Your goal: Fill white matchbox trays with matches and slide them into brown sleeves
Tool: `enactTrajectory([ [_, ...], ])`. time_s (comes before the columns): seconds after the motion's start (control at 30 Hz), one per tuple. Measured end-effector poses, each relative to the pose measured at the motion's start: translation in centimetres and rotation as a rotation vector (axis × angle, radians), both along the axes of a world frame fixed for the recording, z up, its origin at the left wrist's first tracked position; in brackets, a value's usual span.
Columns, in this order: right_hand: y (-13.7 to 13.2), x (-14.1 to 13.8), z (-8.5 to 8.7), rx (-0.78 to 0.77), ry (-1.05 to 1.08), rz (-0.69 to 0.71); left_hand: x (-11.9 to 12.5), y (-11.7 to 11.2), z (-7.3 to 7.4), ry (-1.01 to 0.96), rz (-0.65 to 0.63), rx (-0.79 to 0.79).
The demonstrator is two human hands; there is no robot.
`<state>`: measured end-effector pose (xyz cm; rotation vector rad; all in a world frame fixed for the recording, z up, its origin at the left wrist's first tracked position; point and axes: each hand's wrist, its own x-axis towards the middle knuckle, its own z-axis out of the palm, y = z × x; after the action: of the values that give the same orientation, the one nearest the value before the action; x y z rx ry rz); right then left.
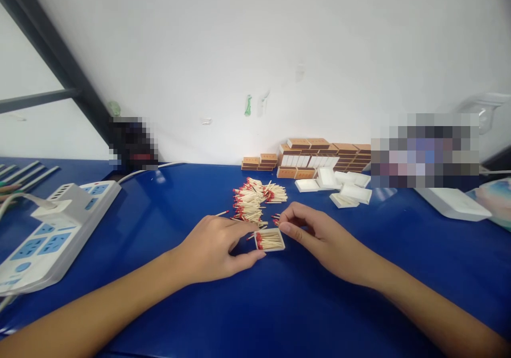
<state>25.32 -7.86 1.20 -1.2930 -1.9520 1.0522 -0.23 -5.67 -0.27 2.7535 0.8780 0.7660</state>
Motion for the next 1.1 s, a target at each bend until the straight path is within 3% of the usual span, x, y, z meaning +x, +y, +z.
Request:
enactTrajectory([
  [0.27,-0.7,-0.5,-0.7,0.259,-0.165,0.102,0.2,-0.1,0.1,-0.035,-0.022,-0.029],
  [0.5,1.0,1.8,-0.9,0.449,-0.270,-0.049,-0.1,-0.1,-0.1,-0.028,-0.010,-0.082],
  [0.87,2.7,2.3,-3.0,0.360,-0.442,-0.056,0.4,-0.6,-0.3,-0.030,-0.040,-0.145],
  [1.1,2.5,2.0,-2.5,0.390,-0.463,-0.008,0.2,-0.3,-0.4,-0.017,-0.047,-0.122],
])
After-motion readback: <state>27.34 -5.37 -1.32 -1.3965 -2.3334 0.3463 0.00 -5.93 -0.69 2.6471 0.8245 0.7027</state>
